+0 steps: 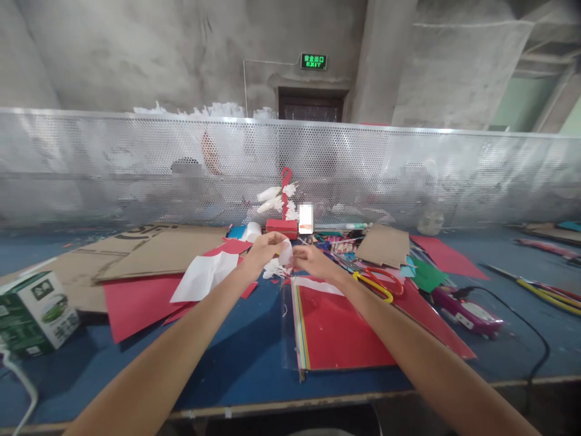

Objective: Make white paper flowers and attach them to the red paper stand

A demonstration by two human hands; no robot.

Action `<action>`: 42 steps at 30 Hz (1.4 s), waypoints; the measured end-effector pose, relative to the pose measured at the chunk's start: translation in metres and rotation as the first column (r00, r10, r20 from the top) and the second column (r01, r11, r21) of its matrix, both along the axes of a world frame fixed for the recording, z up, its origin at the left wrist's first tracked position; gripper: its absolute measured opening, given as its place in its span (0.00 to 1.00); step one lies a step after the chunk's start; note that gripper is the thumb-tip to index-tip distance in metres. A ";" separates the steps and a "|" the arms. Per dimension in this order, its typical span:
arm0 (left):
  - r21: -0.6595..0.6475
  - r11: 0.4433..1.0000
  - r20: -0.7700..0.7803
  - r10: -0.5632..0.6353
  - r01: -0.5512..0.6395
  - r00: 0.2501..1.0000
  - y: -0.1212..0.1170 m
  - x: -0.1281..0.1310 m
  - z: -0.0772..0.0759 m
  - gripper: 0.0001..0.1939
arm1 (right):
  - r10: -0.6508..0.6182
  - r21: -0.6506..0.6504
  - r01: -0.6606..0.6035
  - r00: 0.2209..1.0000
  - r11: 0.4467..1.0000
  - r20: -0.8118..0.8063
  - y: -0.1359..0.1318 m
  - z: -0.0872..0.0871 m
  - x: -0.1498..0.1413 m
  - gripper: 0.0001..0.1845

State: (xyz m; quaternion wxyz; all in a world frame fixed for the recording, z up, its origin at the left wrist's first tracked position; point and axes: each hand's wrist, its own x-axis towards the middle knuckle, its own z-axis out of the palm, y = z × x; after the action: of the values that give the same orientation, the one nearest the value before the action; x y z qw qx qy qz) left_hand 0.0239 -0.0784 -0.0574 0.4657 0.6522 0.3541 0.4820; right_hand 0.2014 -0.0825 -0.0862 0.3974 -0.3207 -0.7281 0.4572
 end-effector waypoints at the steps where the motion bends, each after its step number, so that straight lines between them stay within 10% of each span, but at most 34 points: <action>1: -0.041 0.999 0.032 -0.019 0.021 0.999 -0.001 0.000 0.000 0.14 | -0.001 -0.031 0.001 1.000 1.000 0.009 -0.002 0.001 0.000 0.11; 9: -0.083 0.996 0.042 0.035 -0.032 0.998 0.001 -0.002 0.000 0.14 | 0.081 -0.044 -0.081 0.997 0.996 -0.003 -0.012 0.010 0.004 0.20; 19: 0.492 0.871 -0.441 0.235 0.015 0.866 -0.001 -0.003 0.004 0.10 | -0.143 0.109 0.144 0.990 0.984 -0.012 0.002 -0.001 -0.006 0.15; 42: 0.521 0.852 -0.513 0.267 0.048 0.816 0.005 -0.010 0.004 0.10 | -0.109 0.116 0.104 0.993 0.988 0.040 -0.001 0.000 -0.001 0.18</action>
State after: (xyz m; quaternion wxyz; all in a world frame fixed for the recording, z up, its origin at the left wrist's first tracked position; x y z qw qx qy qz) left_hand 0.0141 -0.0738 -0.0532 0.1192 0.8426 0.3738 0.3688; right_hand 0.2000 -0.0837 -0.0864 0.4221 -0.3465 -0.7439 0.3853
